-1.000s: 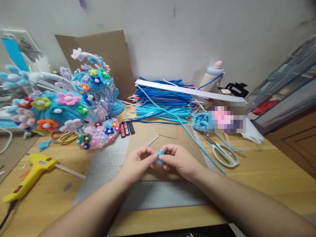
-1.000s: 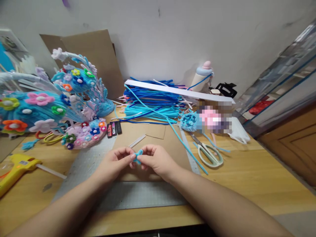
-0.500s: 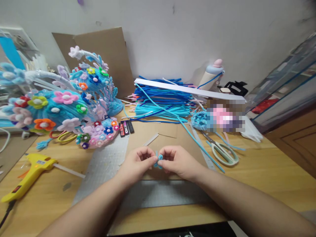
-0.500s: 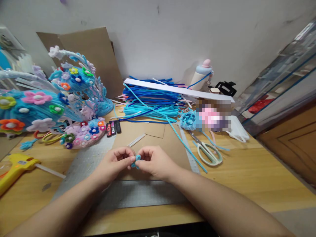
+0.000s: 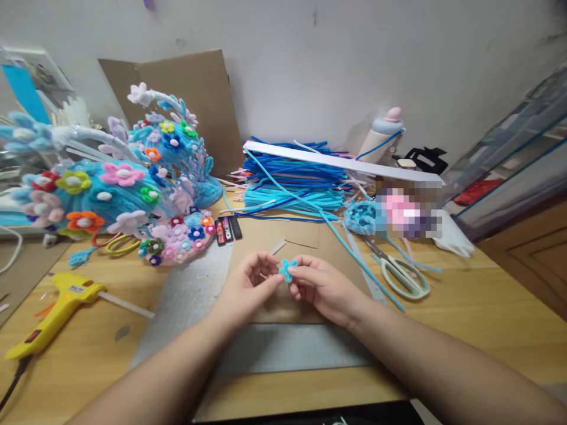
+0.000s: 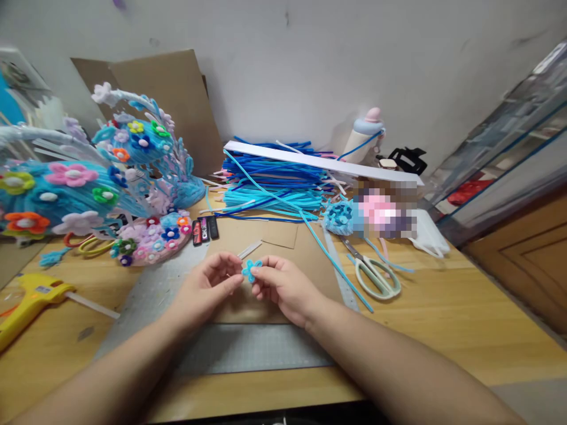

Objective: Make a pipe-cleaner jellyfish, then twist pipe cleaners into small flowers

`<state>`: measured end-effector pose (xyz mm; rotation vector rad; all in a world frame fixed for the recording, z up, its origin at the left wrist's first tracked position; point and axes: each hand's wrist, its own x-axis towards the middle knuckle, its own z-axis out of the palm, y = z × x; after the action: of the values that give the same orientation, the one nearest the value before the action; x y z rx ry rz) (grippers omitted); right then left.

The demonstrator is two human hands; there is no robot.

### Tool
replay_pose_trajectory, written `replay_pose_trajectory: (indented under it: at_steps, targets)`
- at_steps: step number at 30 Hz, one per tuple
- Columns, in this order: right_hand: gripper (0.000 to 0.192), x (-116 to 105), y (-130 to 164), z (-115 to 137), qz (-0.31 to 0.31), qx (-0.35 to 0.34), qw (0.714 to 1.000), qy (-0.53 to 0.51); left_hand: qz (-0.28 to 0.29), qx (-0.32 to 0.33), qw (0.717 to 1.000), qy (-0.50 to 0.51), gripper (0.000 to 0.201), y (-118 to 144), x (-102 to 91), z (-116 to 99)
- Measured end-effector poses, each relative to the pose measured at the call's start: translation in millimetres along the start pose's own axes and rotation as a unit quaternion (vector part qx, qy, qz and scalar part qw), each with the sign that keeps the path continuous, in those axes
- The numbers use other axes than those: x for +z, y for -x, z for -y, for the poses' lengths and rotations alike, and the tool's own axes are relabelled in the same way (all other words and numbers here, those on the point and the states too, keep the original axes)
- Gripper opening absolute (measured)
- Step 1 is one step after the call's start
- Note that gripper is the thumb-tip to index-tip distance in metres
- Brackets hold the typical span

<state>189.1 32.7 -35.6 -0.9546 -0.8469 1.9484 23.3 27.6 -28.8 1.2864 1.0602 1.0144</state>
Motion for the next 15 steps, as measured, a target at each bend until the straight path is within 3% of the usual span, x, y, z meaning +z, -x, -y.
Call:
replay_pose_trajectory:
  at_steps: [5,15]
  targets:
    - [0.024,2.9,2.1,1.2,0.019,0.023,0.999,-0.023,0.005,0.123,0.968,-0.217,0.007,6.3,0.6,-2.4]
    - [0.022,4.9,4.2,-2.4,0.031,0.010,0.999,-0.012,-0.024,0.181,0.946,-0.267,0.005,9.7,2.4,-1.1]
